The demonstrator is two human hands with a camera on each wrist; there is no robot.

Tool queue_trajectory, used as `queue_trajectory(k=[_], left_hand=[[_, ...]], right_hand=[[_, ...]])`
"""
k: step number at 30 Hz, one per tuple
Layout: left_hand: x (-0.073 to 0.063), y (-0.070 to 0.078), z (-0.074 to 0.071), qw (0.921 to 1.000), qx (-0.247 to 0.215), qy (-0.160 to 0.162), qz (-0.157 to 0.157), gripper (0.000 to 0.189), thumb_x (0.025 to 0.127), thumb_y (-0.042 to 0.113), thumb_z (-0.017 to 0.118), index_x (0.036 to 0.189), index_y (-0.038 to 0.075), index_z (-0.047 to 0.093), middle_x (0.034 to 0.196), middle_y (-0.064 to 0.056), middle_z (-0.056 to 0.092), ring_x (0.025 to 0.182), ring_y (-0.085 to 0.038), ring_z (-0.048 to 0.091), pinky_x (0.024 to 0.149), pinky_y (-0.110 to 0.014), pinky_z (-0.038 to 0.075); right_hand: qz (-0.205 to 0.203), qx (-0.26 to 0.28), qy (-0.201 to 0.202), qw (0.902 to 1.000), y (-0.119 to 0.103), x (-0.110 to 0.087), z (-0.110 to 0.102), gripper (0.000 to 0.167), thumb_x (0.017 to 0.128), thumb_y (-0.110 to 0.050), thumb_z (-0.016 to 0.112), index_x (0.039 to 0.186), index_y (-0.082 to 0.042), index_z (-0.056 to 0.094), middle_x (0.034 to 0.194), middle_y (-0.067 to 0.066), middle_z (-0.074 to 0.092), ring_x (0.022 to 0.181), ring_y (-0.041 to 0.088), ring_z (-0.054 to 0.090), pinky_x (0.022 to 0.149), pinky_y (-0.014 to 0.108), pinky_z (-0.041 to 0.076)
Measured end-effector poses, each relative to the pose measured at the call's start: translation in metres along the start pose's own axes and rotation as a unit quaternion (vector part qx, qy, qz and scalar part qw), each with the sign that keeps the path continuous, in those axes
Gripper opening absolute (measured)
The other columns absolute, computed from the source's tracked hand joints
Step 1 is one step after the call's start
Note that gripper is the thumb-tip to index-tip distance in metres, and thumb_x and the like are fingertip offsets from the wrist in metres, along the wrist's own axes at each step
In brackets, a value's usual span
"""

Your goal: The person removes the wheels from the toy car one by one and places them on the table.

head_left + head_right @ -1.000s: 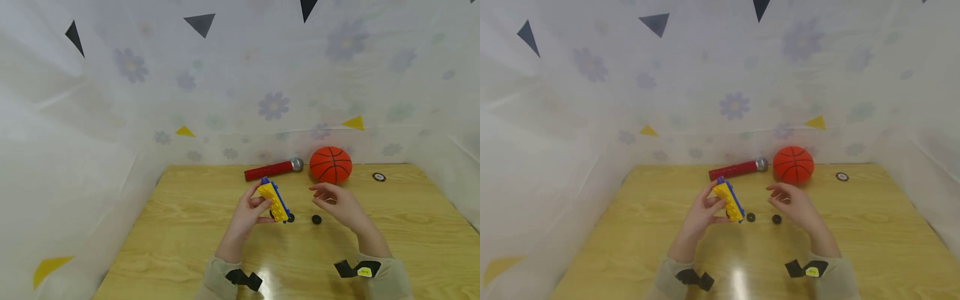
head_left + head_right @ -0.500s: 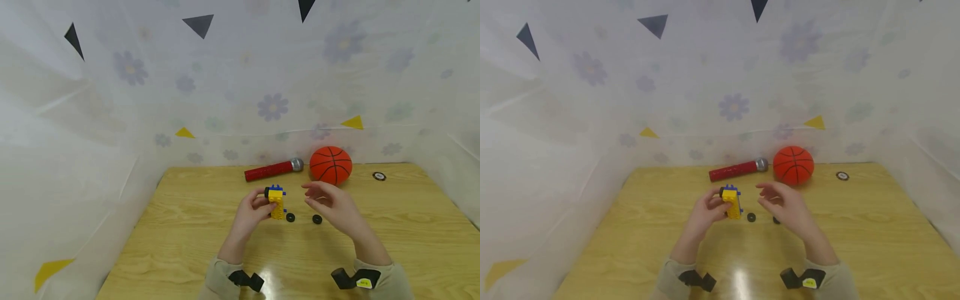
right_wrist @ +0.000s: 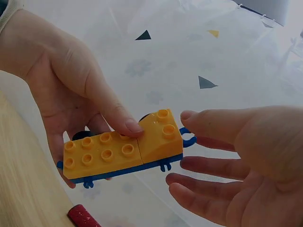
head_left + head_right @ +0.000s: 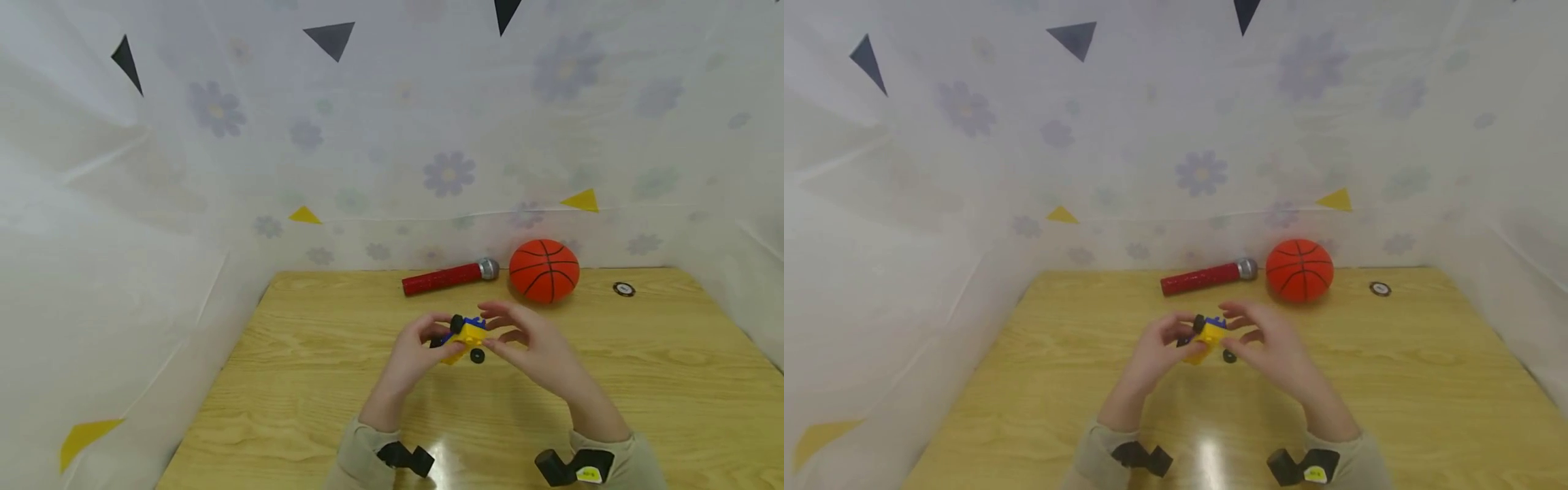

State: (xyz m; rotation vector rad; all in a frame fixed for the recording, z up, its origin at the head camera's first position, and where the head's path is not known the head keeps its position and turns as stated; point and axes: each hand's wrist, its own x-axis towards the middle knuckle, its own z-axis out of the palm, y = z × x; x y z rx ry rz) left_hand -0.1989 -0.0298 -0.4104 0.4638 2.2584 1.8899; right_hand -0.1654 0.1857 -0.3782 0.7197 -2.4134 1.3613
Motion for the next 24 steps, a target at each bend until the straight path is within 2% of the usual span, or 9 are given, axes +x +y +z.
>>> queue_trajectory(k=[4, 8, 17, 24], left_hand=[[-0.0007, 0.0011, 0.0035, 0.9996, 0.012, -0.018, 0.021, 0.034, 0.086, 0.021, 0.078, 0.118, 0.017, 0.068, 0.107, -0.011, 0.073, 0.100, -0.018, 0.065, 0.080, -0.026, 0.055], [-0.0029, 0.0044, 0.0047, 0.9990, 0.022, -0.025, 0.028, 0.034, 0.086, 0.020, 0.079, 0.119, 0.019, 0.069, 0.108, -0.009, 0.073, 0.099, -0.017, 0.065, 0.076, -0.023, 0.055], [-0.0043, 0.0052, 0.0064, 0.9971, 0.054, -0.029, 0.045, 0.035, 0.086, 0.023, 0.079, 0.119, 0.020, 0.069, 0.106, -0.005, 0.072, 0.103, -0.019, 0.064, 0.086, -0.031, 0.054], [-0.0042, 0.0026, 0.0065, 0.9971, 0.049, -0.025, 0.054, 0.035, 0.086, 0.024, 0.079, 0.119, 0.020, 0.069, 0.108, -0.003, 0.071, 0.103, -0.016, 0.065, 0.082, -0.027, 0.055]], right_hand=[[-0.017, -0.009, -0.012, 0.9997, -0.0048, -0.0005, 0.0014, 0.047, 0.085, -0.001, 0.075, 0.130, -0.003, 0.060, 0.121, 0.014, 0.067, 0.101, 0.005, 0.064, 0.076, 0.023, 0.060], [-0.014, -0.018, -0.020, 0.9996, -0.0067, -0.0003, 0.0015, 0.045, 0.087, -0.004, 0.074, 0.129, -0.003, 0.060, 0.119, 0.013, 0.069, 0.100, 0.005, 0.065, 0.076, 0.024, 0.060], [-0.008, -0.034, -0.033, 0.9988, -0.0043, -0.0019, 0.0048, 0.046, 0.084, -0.006, 0.077, 0.127, -0.003, 0.061, 0.113, 0.012, 0.071, 0.090, 0.008, 0.066, 0.075, 0.023, 0.060], [0.023, -0.023, -0.035, 0.9988, -0.0056, -0.0028, 0.0036, 0.047, 0.086, -0.008, 0.076, 0.130, -0.005, 0.060, 0.110, 0.012, 0.071, 0.093, 0.015, 0.069, 0.078, 0.021, 0.060]])
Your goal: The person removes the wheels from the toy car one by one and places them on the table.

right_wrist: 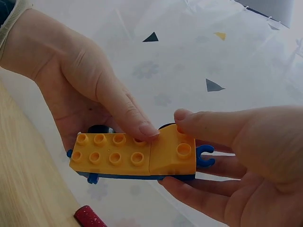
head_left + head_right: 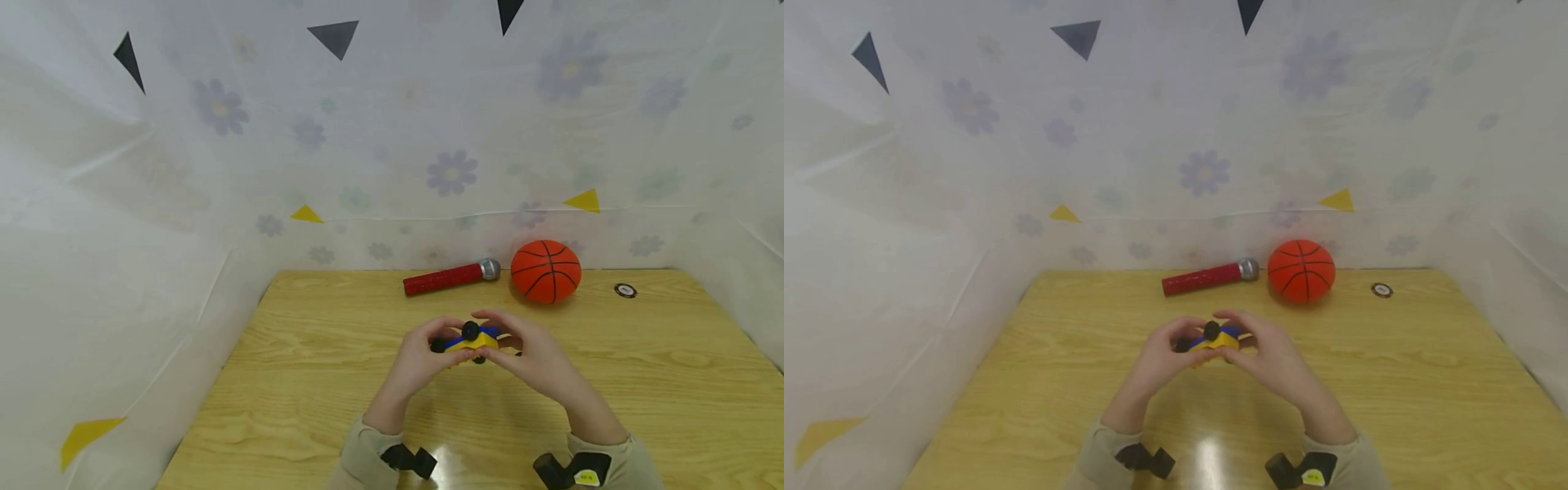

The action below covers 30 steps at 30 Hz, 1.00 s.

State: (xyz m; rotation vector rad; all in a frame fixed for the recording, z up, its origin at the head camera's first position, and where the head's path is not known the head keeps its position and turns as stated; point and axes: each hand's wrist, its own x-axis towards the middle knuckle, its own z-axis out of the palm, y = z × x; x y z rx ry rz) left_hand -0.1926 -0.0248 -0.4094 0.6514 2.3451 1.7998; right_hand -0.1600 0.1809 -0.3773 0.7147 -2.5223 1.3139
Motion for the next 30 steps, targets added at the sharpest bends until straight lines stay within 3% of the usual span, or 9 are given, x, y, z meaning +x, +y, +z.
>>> queue_trajectory(k=[8, 11, 15, 22, 30], left_hand=[[0.000, -0.001, -0.002, 0.9997, -0.023, -0.008, -0.003, 0.040, 0.084, 0.019, 0.080, 0.122, 0.020, 0.067, 0.106, -0.002, 0.073, 0.098, -0.010, 0.065, 0.079, -0.026, 0.057], [0.000, 0.001, -0.002, 0.9998, -0.019, -0.007, 0.006, 0.042, 0.084, 0.019, 0.080, 0.123, 0.022, 0.066, 0.108, -0.001, 0.072, 0.101, -0.013, 0.064, 0.091, -0.034, 0.054], [0.001, 0.002, -0.003, 0.9996, -0.022, -0.008, 0.014, 0.043, 0.085, 0.017, 0.080, 0.125, 0.022, 0.065, 0.110, -0.004, 0.072, 0.102, -0.014, 0.063, 0.095, -0.034, 0.052], [0.001, 0.001, -0.004, 0.9992, -0.037, 0.004, 0.010, 0.041, 0.085, 0.017, 0.079, 0.124, 0.021, 0.065, 0.113, -0.005, 0.070, 0.099, -0.012, 0.063, 0.087, -0.025, 0.053], [0.001, 0.004, -0.004, 0.9932, -0.111, 0.034, 0.012, 0.049, 0.083, 0.005, 0.078, 0.128, 0.015, 0.062, 0.116, -0.015, 0.065, 0.098, -0.016, 0.064, 0.081, -0.023, 0.058]], right_hand=[[-0.005, 0.021, 0.010, 0.9997, 0.003, -0.001, -0.002, 0.046, 0.087, -0.006, 0.074, 0.131, -0.004, 0.060, 0.110, 0.013, 0.071, 0.095, 0.007, 0.067, 0.078, 0.020, 0.059], [-0.011, 0.029, 0.016, 0.9994, 0.006, 0.000, -0.003, 0.045, 0.087, -0.003, 0.073, 0.130, -0.001, 0.059, 0.116, 0.017, 0.069, 0.099, -0.003, 0.063, 0.079, 0.018, 0.058], [-0.019, 0.054, 0.021, 0.9981, 0.009, 0.000, -0.004, 0.044, 0.087, 0.003, 0.072, 0.129, 0.003, 0.058, 0.124, 0.024, 0.064, 0.104, -0.010, 0.058, 0.081, 0.016, 0.057], [-0.025, 0.106, 0.016, 0.9939, 0.010, -0.004, -0.004, 0.045, 0.087, 0.010, 0.068, 0.130, 0.009, 0.055, 0.126, 0.032, 0.059, 0.110, -0.011, 0.057, 0.086, 0.014, 0.055], [-0.027, 0.074, -0.016, 0.9968, 0.015, -0.001, -0.006, 0.049, 0.086, 0.004, 0.072, 0.133, 0.004, 0.056, 0.126, 0.023, 0.063, 0.105, -0.003, 0.062, 0.088, 0.014, 0.054]])
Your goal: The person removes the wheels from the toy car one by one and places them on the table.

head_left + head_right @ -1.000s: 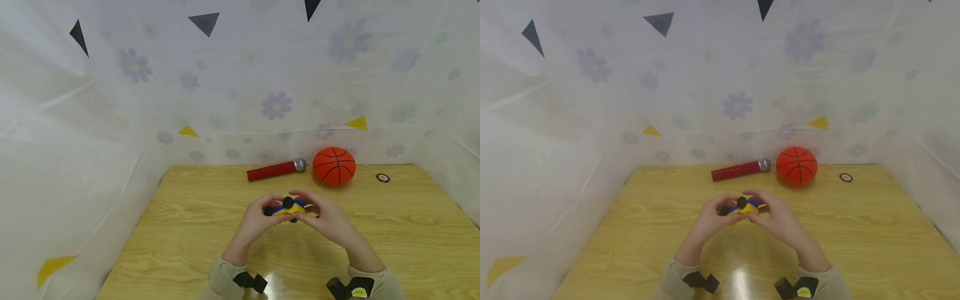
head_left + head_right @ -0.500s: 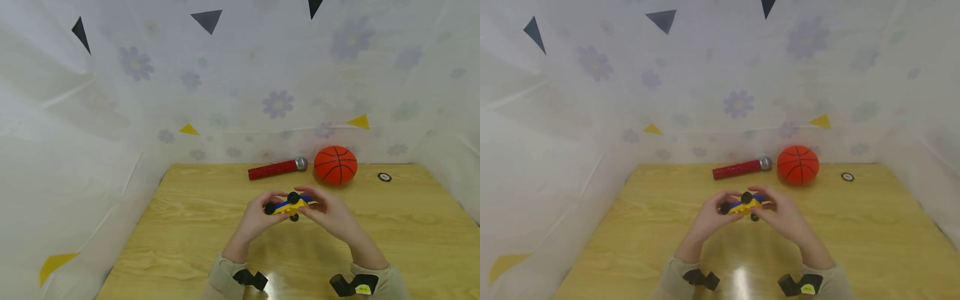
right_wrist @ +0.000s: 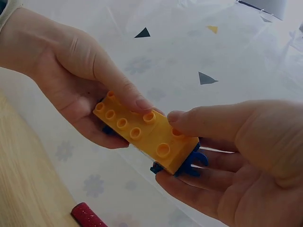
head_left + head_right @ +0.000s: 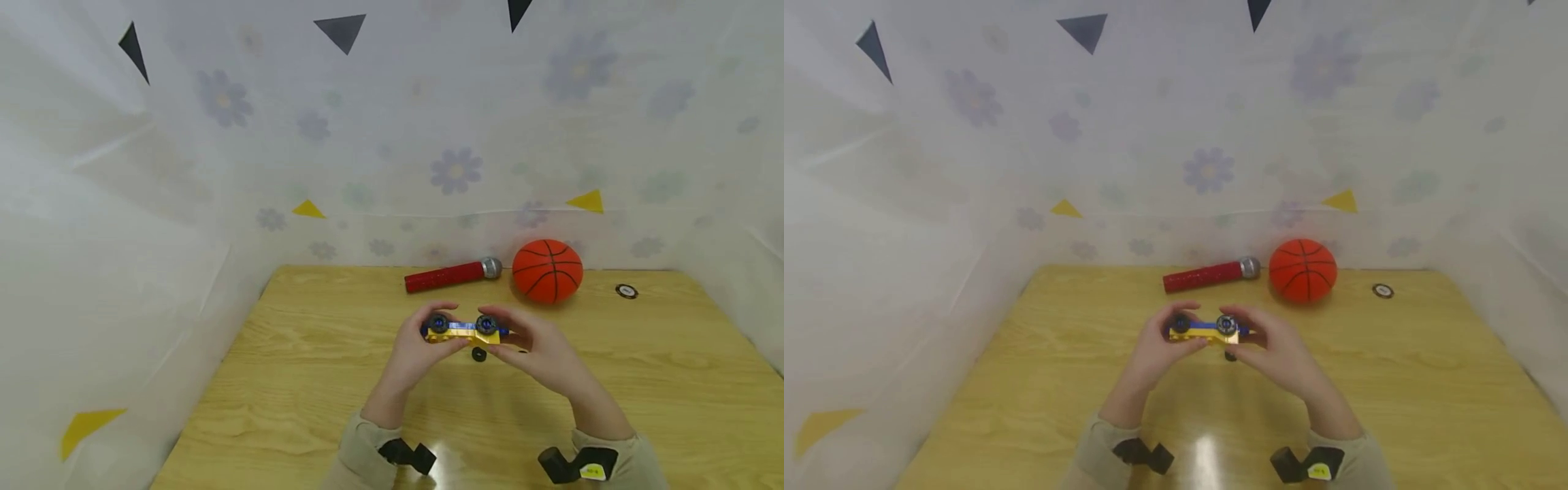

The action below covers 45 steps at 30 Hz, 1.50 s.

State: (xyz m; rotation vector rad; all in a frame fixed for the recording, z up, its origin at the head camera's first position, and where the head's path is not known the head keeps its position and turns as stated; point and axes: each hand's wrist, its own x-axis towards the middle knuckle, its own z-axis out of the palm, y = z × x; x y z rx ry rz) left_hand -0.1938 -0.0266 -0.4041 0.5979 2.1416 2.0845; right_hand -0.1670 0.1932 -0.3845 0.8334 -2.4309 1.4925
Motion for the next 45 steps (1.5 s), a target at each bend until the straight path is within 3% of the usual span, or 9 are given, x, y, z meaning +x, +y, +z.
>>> queue_trajectory(k=[5, 10, 19, 24, 29, 36, 38, 43, 45], left_hand=[[-0.001, 0.000, 0.002, 0.9987, -0.028, 0.037, -0.024, 0.049, 0.082, 0.004, 0.079, 0.126, 0.011, 0.060, 0.121, -0.014, 0.063, 0.105, -0.020, 0.064, 0.089, -0.029, 0.058], [0.000, 0.000, 0.002, 0.9958, -0.056, 0.061, -0.038, 0.047, 0.083, 0.003, 0.079, 0.123, 0.006, 0.056, 0.120, -0.013, 0.063, 0.110, -0.022, 0.064, 0.098, -0.033, 0.055], [0.002, 0.001, 0.000, 0.9954, -0.088, 0.037, -0.007, 0.041, 0.085, -0.002, 0.074, 0.122, 0.001, 0.055, 0.128, -0.016, 0.065, 0.115, -0.026, 0.066, 0.098, -0.035, 0.055], [0.002, 0.001, 0.000, 0.9949, -0.094, 0.035, -0.006, 0.040, 0.085, -0.004, 0.073, 0.121, 0.001, 0.055, 0.127, -0.016, 0.065, 0.113, -0.026, 0.066, 0.094, -0.034, 0.057], [0.002, 0.001, -0.001, 0.9947, -0.096, 0.037, -0.005, 0.043, 0.087, -0.004, 0.071, 0.126, 0.002, 0.054, 0.123, -0.013, 0.060, 0.113, -0.022, 0.063, 0.089, -0.027, 0.058], [0.002, 0.000, 0.000, 0.9909, -0.133, 0.012, 0.018, 0.049, 0.091, -0.004, 0.066, 0.136, 0.003, 0.047, 0.135, -0.021, 0.058, 0.124, -0.026, 0.059, 0.096, -0.025, 0.054], [0.001, 0.000, 0.001, 0.9886, -0.150, 0.006, 0.015, 0.051, 0.092, -0.003, 0.064, 0.139, 0.006, 0.045, 0.137, -0.024, 0.056, 0.123, -0.025, 0.060, 0.096, -0.027, 0.055], [0.000, 0.001, 0.003, 0.9787, -0.205, 0.000, -0.004, 0.055, 0.095, -0.002, 0.061, 0.144, 0.014, 0.043, 0.140, -0.027, 0.052, 0.119, -0.021, 0.062, 0.096, -0.035, 0.055], [0.000, 0.002, 0.003, 0.9754, -0.220, 0.000, -0.010, 0.054, 0.095, -0.002, 0.060, 0.144, 0.015, 0.042, 0.140, -0.027, 0.052, 0.119, -0.021, 0.062, 0.097, -0.039, 0.055]], right_hand=[[0.014, -0.005, -0.013, 0.9998, 0.002, 0.000, 0.002, 0.051, 0.086, -0.002, 0.075, 0.133, -0.002, 0.057, 0.126, 0.016, 0.063, 0.106, 0.001, 0.064, 0.088, 0.019, 0.056], [0.021, 0.005, -0.004, 0.9998, 0.002, 0.002, 0.008, 0.038, 0.093, -0.007, 0.068, 0.130, -0.002, 0.060, 0.123, 0.016, 0.064, 0.104, 0.000, 0.062, 0.087, 0.020, 0.056], [0.045, 0.005, 0.022, 0.9987, 0.002, 0.005, 0.014, 0.032, 0.097, -0.011, 0.063, 0.128, -0.002, 0.063, 0.121, 0.013, 0.065, 0.099, -0.001, 0.062, 0.084, 0.017, 0.056], [0.055, 0.010, 0.020, 0.9982, 0.002, 0.005, 0.019, 0.032, 0.100, -0.012, 0.059, 0.130, -0.003, 0.062, 0.124, 0.017, 0.066, 0.097, 0.001, 0.064, 0.081, 0.017, 0.056], [0.082, 0.024, 0.012, 0.9963, 0.001, 0.006, 0.023, 0.031, 0.101, -0.015, 0.057, 0.128, -0.001, 0.061, 0.115, 0.018, 0.068, 0.092, 0.003, 0.065, 0.079, 0.020, 0.057], [0.110, 0.086, 0.018, 0.9900, -0.002, 0.007, 0.025, 0.035, 0.101, -0.013, 0.056, 0.131, 0.005, 0.058, 0.128, 0.025, 0.062, 0.096, 0.001, 0.064, 0.080, 0.018, 0.056], [0.116, 0.110, 0.027, 0.9868, -0.003, 0.007, 0.026, 0.036, 0.100, -0.012, 0.058, 0.131, 0.007, 0.057, 0.130, 0.019, 0.063, 0.098, -0.001, 0.064, 0.081, 0.017, 0.056], [0.118, 0.177, 0.053, 0.9758, -0.001, 0.007, 0.030, 0.039, 0.099, -0.011, 0.059, 0.132, 0.011, 0.055, 0.125, -0.015, 0.067, 0.106, -0.002, 0.064, 0.083, 0.020, 0.057], [0.121, 0.209, 0.062, 0.9685, 0.001, 0.007, 0.032, 0.040, 0.099, -0.010, 0.059, 0.132, 0.012, 0.054, 0.127, -0.019, 0.065, 0.113, -0.003, 0.061, 0.087, 0.018, 0.055]])
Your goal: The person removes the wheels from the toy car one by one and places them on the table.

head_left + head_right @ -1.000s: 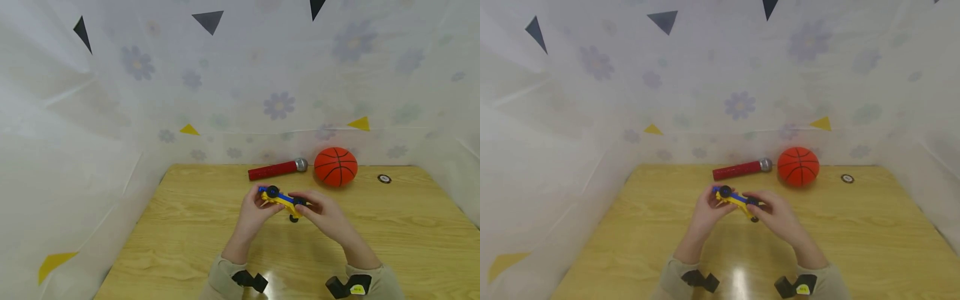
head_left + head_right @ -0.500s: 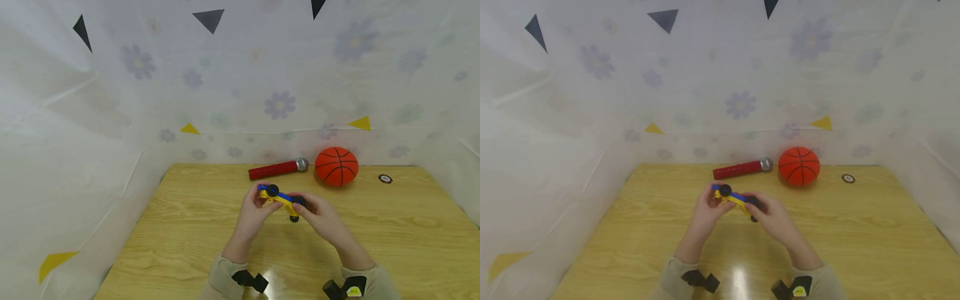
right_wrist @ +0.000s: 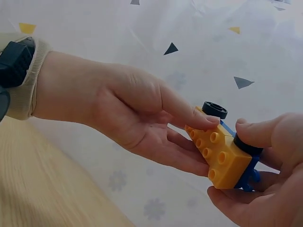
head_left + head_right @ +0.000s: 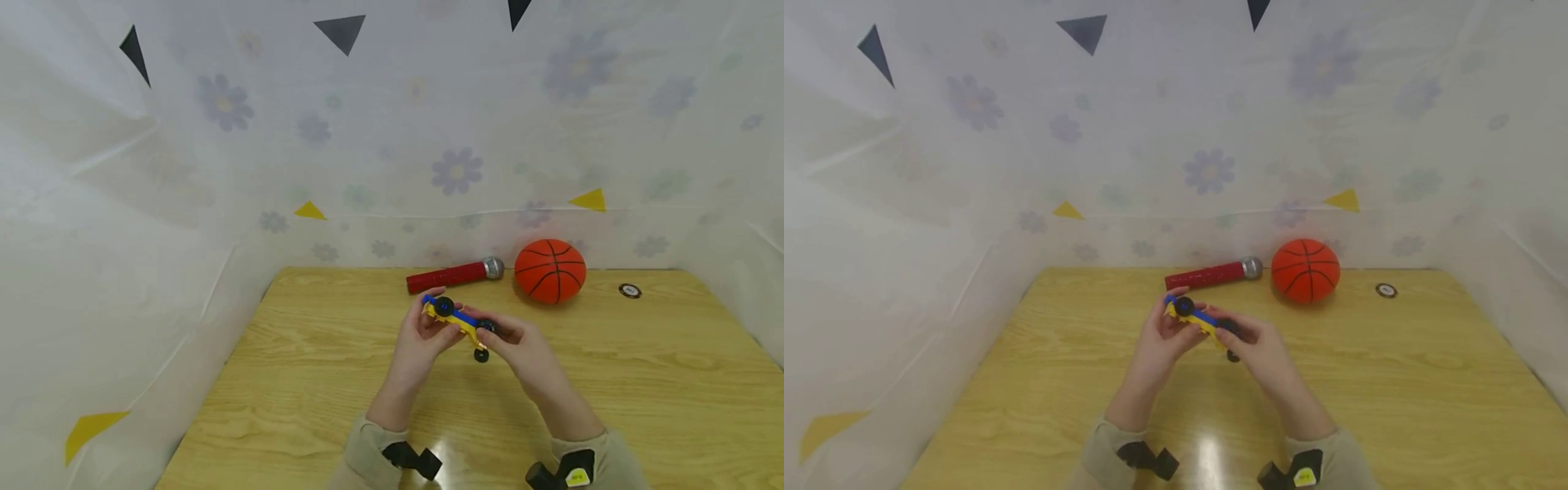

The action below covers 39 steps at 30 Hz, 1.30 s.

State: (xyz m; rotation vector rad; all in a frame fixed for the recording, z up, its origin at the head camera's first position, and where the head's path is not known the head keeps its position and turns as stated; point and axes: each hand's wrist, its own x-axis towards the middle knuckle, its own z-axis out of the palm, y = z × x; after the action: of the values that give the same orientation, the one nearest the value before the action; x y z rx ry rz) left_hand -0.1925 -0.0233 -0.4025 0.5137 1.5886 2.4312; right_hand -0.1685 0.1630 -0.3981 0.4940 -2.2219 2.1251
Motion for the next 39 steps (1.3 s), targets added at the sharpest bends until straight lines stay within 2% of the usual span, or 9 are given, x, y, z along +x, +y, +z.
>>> queue_trajectory(k=[6, 11, 16, 22, 26, 33, 39], left_hand=[[0.000, -0.003, 0.003, 0.9996, -0.030, 0.000, 0.000, 0.045, 0.097, -0.002, 0.057, 0.136, 0.015, 0.042, 0.126, -0.019, 0.061, 0.112, -0.021, 0.065, 0.097, -0.044, 0.054], [0.000, -0.007, 0.006, 0.9993, -0.033, 0.000, 0.015, 0.042, 0.098, 0.003, 0.058, 0.134, 0.014, 0.041, 0.115, -0.008, 0.064, 0.111, -0.022, 0.066, 0.096, -0.047, 0.054], [0.000, -0.009, 0.011, 0.9990, -0.023, 0.031, 0.024, 0.043, 0.096, 0.002, 0.060, 0.134, 0.010, 0.043, 0.103, -0.001, 0.068, 0.103, -0.018, 0.068, 0.091, -0.049, 0.056], [0.000, -0.010, 0.014, 0.9974, -0.016, 0.068, 0.016, 0.046, 0.094, -0.002, 0.062, 0.135, 0.004, 0.044, 0.108, -0.010, 0.070, 0.106, -0.022, 0.068, 0.087, -0.049, 0.058], [0.001, -0.012, 0.015, 0.9965, -0.014, 0.082, 0.007, 0.045, 0.093, 0.001, 0.063, 0.134, 0.002, 0.045, 0.111, -0.016, 0.069, 0.107, -0.026, 0.068, 0.086, -0.048, 0.058], [0.000, -0.014, 0.017, 0.9945, -0.020, 0.103, -0.004, 0.042, 0.093, 0.001, 0.063, 0.132, 0.006, 0.048, 0.111, -0.017, 0.069, 0.106, -0.027, 0.069, 0.085, -0.047, 0.059], [0.000, -0.015, 0.019, 0.9925, -0.027, 0.119, -0.004, 0.042, 0.093, -0.001, 0.063, 0.132, 0.006, 0.049, 0.113, -0.021, 0.068, 0.107, -0.030, 0.068, 0.084, -0.048, 0.059]], right_hand=[[-0.017, 0.081, 0.006, 0.9966, 0.006, 0.000, 0.002, 0.035, 0.102, -0.010, 0.054, 0.133, 0.008, 0.056, 0.140, -0.011, 0.059, 0.128, -0.006, 0.051, 0.101, 0.014, 0.046], [-0.011, 0.114, 0.019, 0.9933, 0.003, 0.001, 0.005, 0.035, 0.103, -0.011, 0.052, 0.134, 0.004, 0.057, 0.132, -0.015, 0.064, 0.130, -0.006, 0.049, 0.104, 0.012, 0.043], [0.004, 0.109, 0.043, 0.9931, 0.003, 0.001, 0.007, 0.037, 0.102, -0.011, 0.054, 0.135, 0.004, 0.057, 0.124, -0.019, 0.067, 0.128, -0.007, 0.049, 0.103, 0.011, 0.042], [0.014, 0.089, 0.068, 0.9937, 0.003, 0.000, 0.008, 0.038, 0.100, -0.011, 0.058, 0.130, 0.013, 0.055, 0.116, -0.016, 0.071, 0.114, -0.002, 0.062, 0.095, 0.014, 0.050], [0.018, 0.067, 0.082, 0.9942, 0.003, 0.000, 0.009, 0.040, 0.100, -0.012, 0.059, 0.129, 0.016, 0.054, 0.110, -0.017, 0.072, 0.108, 0.000, 0.064, 0.090, 0.015, 0.053], [0.033, 0.045, 0.097, 0.9937, 0.000, -0.001, 0.011, 0.041, 0.099, -0.015, 0.061, 0.128, 0.014, 0.057, 0.107, -0.017, 0.072, 0.104, 0.001, 0.065, 0.088, 0.016, 0.055], [0.028, 0.034, 0.103, 0.9937, 0.002, -0.001, 0.012, 0.040, 0.098, -0.014, 0.062, 0.126, 0.014, 0.057, 0.107, -0.015, 0.072, 0.103, 0.001, 0.065, 0.088, 0.016, 0.055]])
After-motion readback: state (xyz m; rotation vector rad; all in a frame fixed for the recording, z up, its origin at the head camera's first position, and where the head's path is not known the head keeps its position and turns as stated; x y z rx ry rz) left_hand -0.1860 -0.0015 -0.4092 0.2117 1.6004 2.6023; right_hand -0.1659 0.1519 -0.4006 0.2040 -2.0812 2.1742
